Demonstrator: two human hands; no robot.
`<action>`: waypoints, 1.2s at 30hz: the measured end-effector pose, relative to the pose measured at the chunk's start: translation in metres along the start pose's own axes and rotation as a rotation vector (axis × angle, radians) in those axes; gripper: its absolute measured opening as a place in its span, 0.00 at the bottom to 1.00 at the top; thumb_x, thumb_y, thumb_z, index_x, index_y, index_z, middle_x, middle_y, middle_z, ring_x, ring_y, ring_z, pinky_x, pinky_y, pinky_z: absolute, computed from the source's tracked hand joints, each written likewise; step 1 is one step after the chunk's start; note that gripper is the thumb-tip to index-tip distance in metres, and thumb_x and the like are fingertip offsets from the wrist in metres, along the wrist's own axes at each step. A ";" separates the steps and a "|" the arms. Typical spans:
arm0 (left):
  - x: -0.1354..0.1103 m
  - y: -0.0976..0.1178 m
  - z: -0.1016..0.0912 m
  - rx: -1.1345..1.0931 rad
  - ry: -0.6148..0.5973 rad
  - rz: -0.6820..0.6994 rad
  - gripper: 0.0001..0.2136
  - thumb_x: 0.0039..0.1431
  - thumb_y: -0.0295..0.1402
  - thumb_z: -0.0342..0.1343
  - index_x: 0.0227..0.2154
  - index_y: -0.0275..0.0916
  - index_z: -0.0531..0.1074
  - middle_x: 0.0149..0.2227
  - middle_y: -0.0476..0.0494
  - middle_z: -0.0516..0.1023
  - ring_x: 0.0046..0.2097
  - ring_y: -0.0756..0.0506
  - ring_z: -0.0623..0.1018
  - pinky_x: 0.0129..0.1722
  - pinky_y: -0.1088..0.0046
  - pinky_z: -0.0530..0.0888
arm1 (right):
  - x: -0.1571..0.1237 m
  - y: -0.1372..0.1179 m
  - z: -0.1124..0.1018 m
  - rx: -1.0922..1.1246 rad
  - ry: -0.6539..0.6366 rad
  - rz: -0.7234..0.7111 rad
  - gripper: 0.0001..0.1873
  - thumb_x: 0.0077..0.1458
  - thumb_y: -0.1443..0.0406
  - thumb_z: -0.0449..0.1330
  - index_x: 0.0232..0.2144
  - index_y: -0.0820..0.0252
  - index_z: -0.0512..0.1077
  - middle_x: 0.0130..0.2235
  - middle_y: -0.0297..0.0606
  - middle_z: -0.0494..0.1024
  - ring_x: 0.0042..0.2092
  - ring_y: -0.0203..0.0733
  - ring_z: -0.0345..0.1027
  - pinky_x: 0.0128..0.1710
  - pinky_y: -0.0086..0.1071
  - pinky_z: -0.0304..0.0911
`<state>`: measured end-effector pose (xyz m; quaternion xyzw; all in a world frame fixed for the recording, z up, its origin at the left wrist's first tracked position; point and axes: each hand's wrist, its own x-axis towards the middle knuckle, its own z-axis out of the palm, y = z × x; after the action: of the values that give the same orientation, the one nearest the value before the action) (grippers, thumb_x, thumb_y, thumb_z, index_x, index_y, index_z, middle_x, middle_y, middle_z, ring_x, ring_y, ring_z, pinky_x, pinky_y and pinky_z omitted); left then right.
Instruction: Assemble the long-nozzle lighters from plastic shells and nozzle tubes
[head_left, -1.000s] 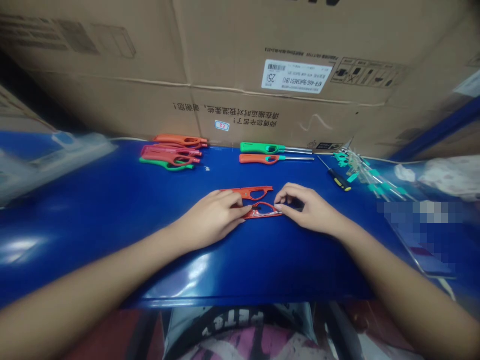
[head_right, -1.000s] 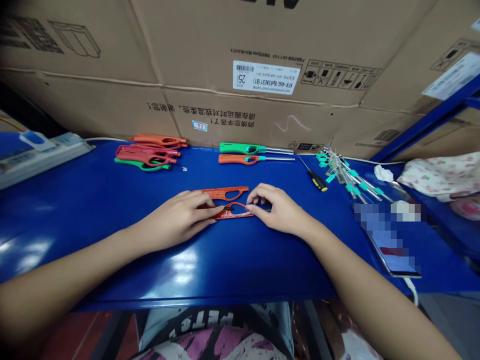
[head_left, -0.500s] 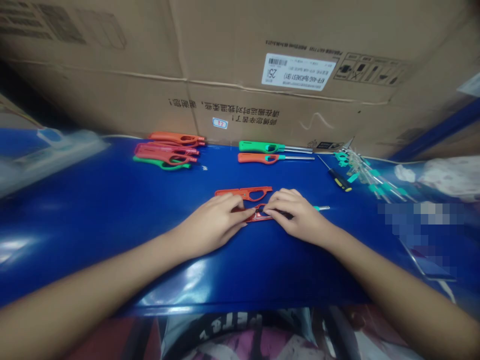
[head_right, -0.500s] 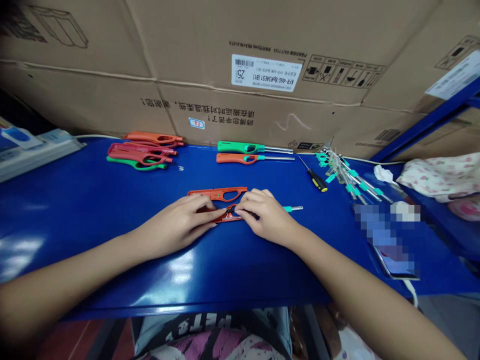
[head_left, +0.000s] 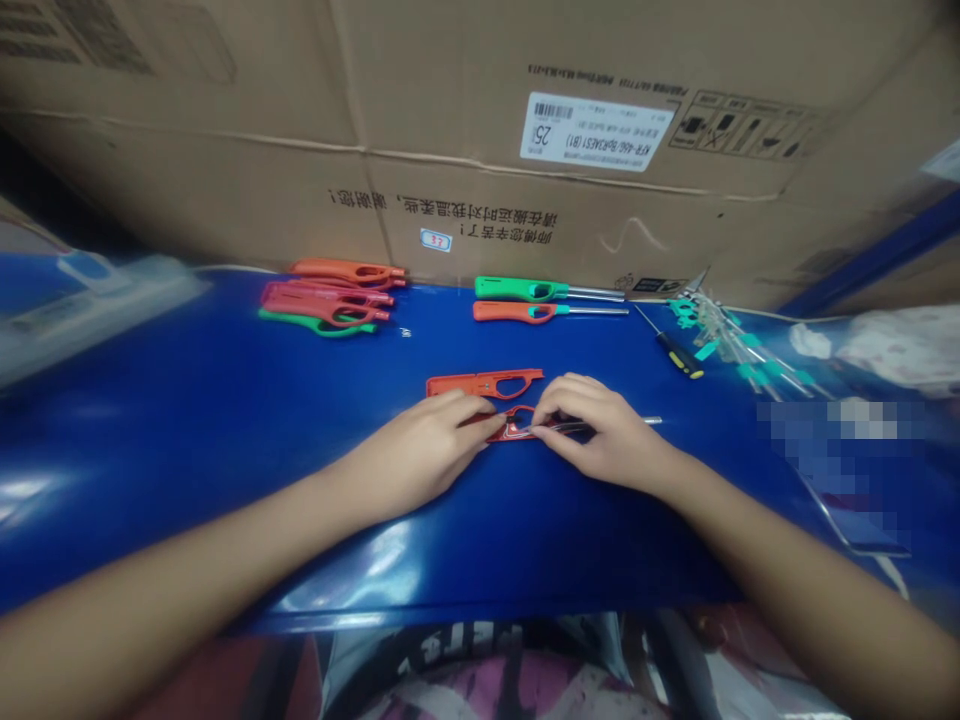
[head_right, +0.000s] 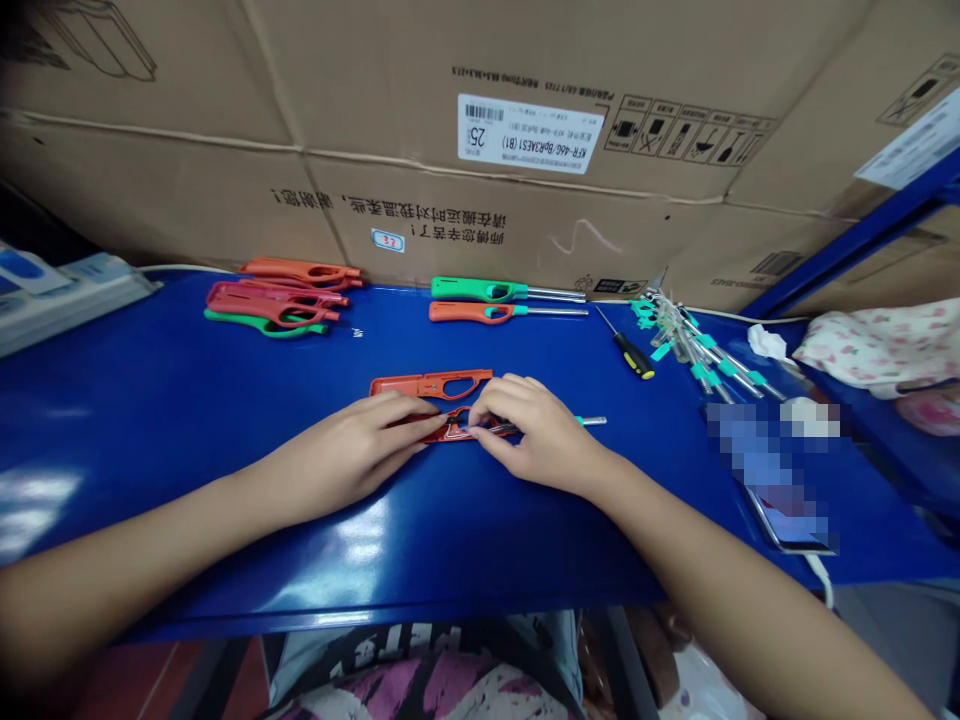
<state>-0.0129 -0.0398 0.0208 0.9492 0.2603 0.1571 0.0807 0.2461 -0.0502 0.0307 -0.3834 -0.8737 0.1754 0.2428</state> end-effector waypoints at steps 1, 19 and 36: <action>0.000 0.000 0.000 -0.011 -0.007 -0.003 0.16 0.72 0.31 0.46 0.58 0.36 0.71 0.53 0.35 0.76 0.54 0.39 0.75 0.54 0.57 0.75 | -0.001 0.000 -0.001 0.032 0.005 0.024 0.02 0.61 0.69 0.59 0.35 0.57 0.70 0.36 0.36 0.75 0.36 0.38 0.67 0.39 0.33 0.59; -0.002 0.001 -0.001 -0.034 -0.071 -0.026 0.21 0.68 0.24 0.48 0.61 0.46 0.68 0.57 0.40 0.72 0.56 0.38 0.70 0.54 0.55 0.72 | -0.006 0.000 -0.002 0.002 -0.058 0.131 0.07 0.59 0.71 0.57 0.39 0.55 0.70 0.37 0.33 0.76 0.29 0.33 0.64 0.32 0.28 0.58; 0.000 0.001 -0.002 -0.030 0.008 -0.005 0.19 0.68 0.25 0.50 0.56 0.45 0.74 0.57 0.40 0.74 0.58 0.37 0.70 0.56 0.54 0.73 | -0.004 0.001 0.002 0.016 -0.035 0.080 0.06 0.60 0.69 0.59 0.37 0.56 0.76 0.37 0.35 0.78 0.29 0.34 0.64 0.31 0.30 0.59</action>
<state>-0.0129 -0.0408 0.0231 0.9466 0.2609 0.1645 0.0942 0.2487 -0.0528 0.0275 -0.4129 -0.8603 0.1989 0.2233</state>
